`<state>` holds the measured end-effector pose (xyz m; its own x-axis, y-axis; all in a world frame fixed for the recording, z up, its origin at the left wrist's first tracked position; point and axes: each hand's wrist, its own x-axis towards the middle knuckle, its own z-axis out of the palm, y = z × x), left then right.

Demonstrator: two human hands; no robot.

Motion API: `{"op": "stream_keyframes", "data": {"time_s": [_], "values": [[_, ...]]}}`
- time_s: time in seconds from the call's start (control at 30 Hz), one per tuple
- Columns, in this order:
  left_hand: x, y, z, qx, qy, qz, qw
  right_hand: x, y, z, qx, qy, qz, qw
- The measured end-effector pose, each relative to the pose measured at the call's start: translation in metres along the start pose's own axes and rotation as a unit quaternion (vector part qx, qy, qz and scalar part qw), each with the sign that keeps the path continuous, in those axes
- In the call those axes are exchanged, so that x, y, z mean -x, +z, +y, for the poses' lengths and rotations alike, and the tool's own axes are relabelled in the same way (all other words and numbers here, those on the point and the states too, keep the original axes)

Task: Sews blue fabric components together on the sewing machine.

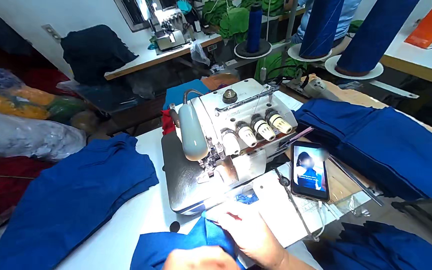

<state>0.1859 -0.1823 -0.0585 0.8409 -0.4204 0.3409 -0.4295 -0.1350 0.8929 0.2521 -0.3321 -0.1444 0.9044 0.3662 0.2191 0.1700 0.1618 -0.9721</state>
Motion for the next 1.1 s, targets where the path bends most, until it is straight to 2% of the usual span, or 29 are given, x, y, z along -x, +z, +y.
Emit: {"op": "stream_keyframes", "data": {"time_s": [0.07, 0.1, 0.2, 0.27, 0.37, 0.43, 0.5, 0.6, 0.67, 0.73, 0.77, 0.8, 0.87, 0.9, 0.93, 0.97, 1.03, 1.07, 1.1], "values": [[-0.004, 0.002, -0.011, -0.040, 0.005, 0.060, 0.997, 0.000, -0.003, -0.004, -0.019, 0.007, 0.007, 1.000], [-0.005, 0.006, -0.013, -0.019, 0.013, 0.073, 0.997, 0.001, -0.005, -0.005, -0.033, 0.014, 0.012, 0.999], [-0.003, 0.024, -0.001, 0.073, 0.028, 0.018, 0.997, 0.008, -0.009, -0.002, -0.080, 0.102, 0.024, 0.991], [0.000, 0.029, -0.010, 0.027, -0.021, 0.059, 0.998, 0.011, -0.009, -0.005, -0.097, 0.138, 0.029, 0.985], [0.009, 0.024, -0.034, -0.008, -0.129, 0.199, 0.972, 0.015, -0.008, -0.001, -0.084, 0.119, 0.044, 0.988], [0.008, 0.022, -0.033, -0.021, -0.176, 0.241, 0.954, 0.017, -0.009, 0.003, -0.067, 0.098, 0.039, 0.992], [0.010, 0.020, -0.035, -0.032, -0.189, 0.255, 0.948, 0.018, -0.009, 0.004, -0.057, 0.092, 0.028, 0.994], [0.016, 0.021, -0.037, -0.004, -0.144, 0.220, 0.965, 0.018, -0.010, 0.003, -0.039, 0.096, 0.027, 0.994], [0.018, 0.025, -0.026, 0.019, -0.068, 0.095, 0.993, 0.017, -0.011, 0.002, 0.001, 0.083, 0.029, 0.996], [0.017, 0.031, -0.020, 0.049, 0.010, -0.010, 0.999, 0.016, -0.013, 0.005, 0.038, 0.062, 0.040, 0.997], [0.017, 0.032, -0.021, 0.040, 0.010, -0.013, 0.999, 0.016, -0.013, 0.006, 0.056, 0.056, 0.044, 0.996], [0.019, 0.032, -0.024, 0.008, -0.028, 0.024, 0.999, 0.015, -0.014, 0.008, 0.077, 0.056, 0.049, 0.994], [0.022, 0.027, -0.038, -0.058, -0.124, 0.189, 0.972, 0.017, -0.017, 0.018, 0.107, 0.074, 0.049, 0.990], [0.022, 0.023, -0.047, -0.072, -0.129, 0.243, 0.959, 0.020, -0.021, 0.024, 0.115, 0.087, 0.050, 0.988], [0.022, 0.021, -0.050, -0.078, -0.113, 0.259, 0.956, 0.023, -0.024, 0.030, 0.118, 0.099, 0.056, 0.986], [0.022, 0.023, -0.047, -0.067, -0.087, 0.240, 0.964, 0.025, -0.027, 0.033, 0.125, 0.107, 0.066, 0.984], [0.018, 0.037, -0.033, 0.010, -0.011, 0.123, 0.992, 0.029, -0.032, 0.030, 0.149, 0.113, 0.087, 0.978], [0.013, 0.046, -0.030, 0.052, 0.029, 0.062, 0.996, 0.030, -0.033, 0.028, 0.150, 0.112, 0.098, 0.977], [0.009, 0.056, -0.029, 0.075, 0.049, 0.036, 0.995, 0.031, -0.033, 0.024, 0.136, 0.114, 0.104, 0.979]]}}
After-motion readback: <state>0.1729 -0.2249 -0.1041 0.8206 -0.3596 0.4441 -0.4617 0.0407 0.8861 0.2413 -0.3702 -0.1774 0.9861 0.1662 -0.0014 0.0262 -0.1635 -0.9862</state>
